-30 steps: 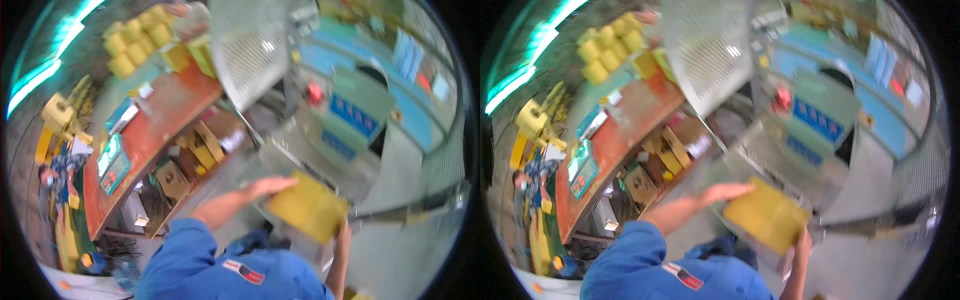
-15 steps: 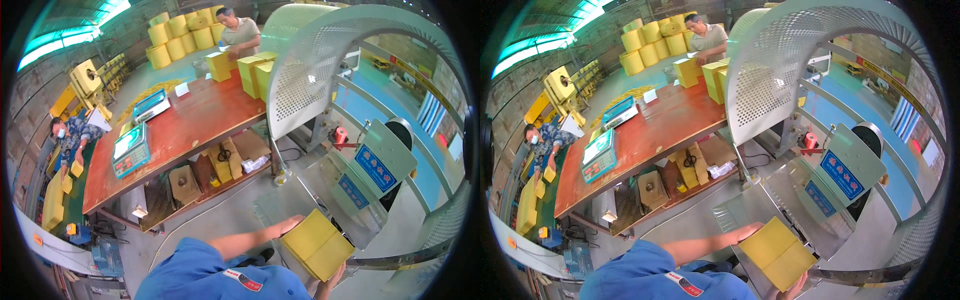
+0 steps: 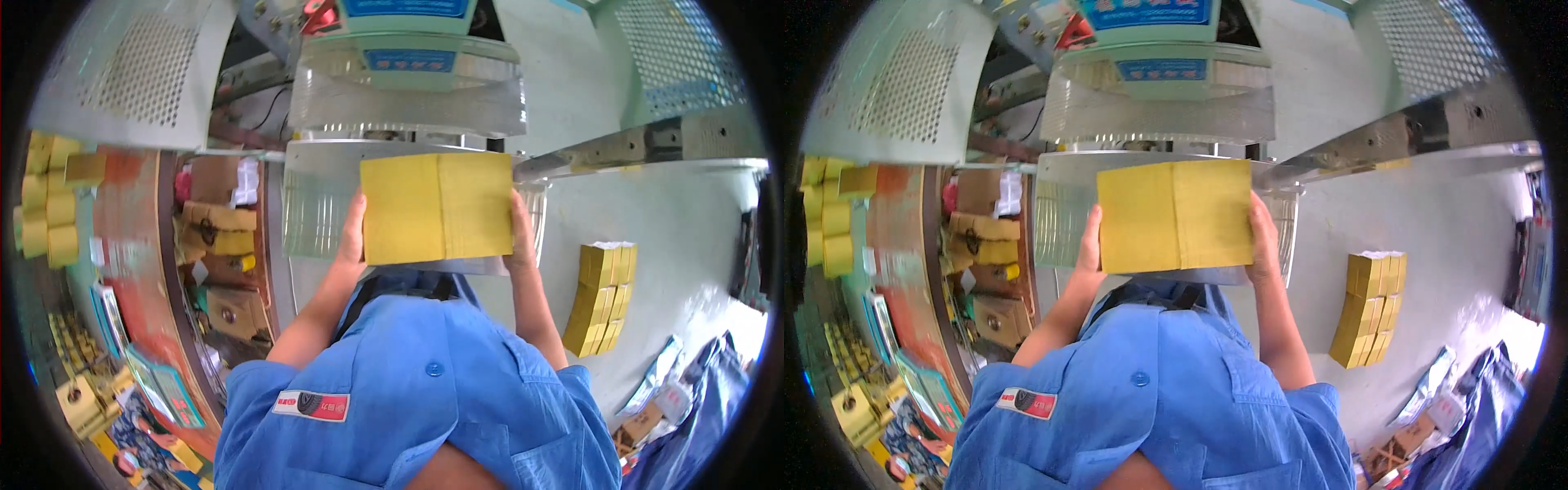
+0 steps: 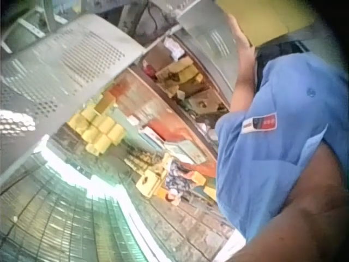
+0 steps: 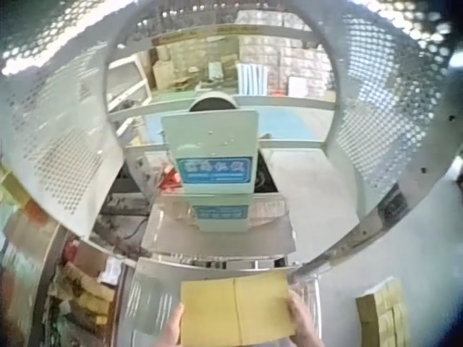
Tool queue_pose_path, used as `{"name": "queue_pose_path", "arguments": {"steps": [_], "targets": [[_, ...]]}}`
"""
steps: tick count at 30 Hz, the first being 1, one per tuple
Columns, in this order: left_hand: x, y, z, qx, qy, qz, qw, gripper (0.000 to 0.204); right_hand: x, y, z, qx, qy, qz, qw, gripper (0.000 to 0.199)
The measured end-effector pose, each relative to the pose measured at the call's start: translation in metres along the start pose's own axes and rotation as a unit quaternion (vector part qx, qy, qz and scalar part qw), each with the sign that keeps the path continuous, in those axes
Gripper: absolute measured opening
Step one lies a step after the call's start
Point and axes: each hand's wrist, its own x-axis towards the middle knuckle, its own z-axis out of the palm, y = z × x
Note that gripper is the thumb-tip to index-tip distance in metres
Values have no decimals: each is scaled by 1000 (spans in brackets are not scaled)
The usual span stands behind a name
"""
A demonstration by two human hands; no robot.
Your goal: The recorder is weighing, labeling, and machine-bundling stacks of yellow paper in a production facility.
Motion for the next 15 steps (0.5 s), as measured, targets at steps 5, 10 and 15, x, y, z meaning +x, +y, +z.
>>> {"name": "queue_pose_path", "arguments": {"steps": [5,10,15], "targets": [[4,3,31,-32,18,-16,999,58,-8,-5,12,52,18,-3,998,58],[60,34,49,11,-24,19,999,58,29,-21,15,70,13,-82,994,58],[109,35,47,14,-27,43,999,54,63,-44,27,5,-3,-66,998,55]]}}
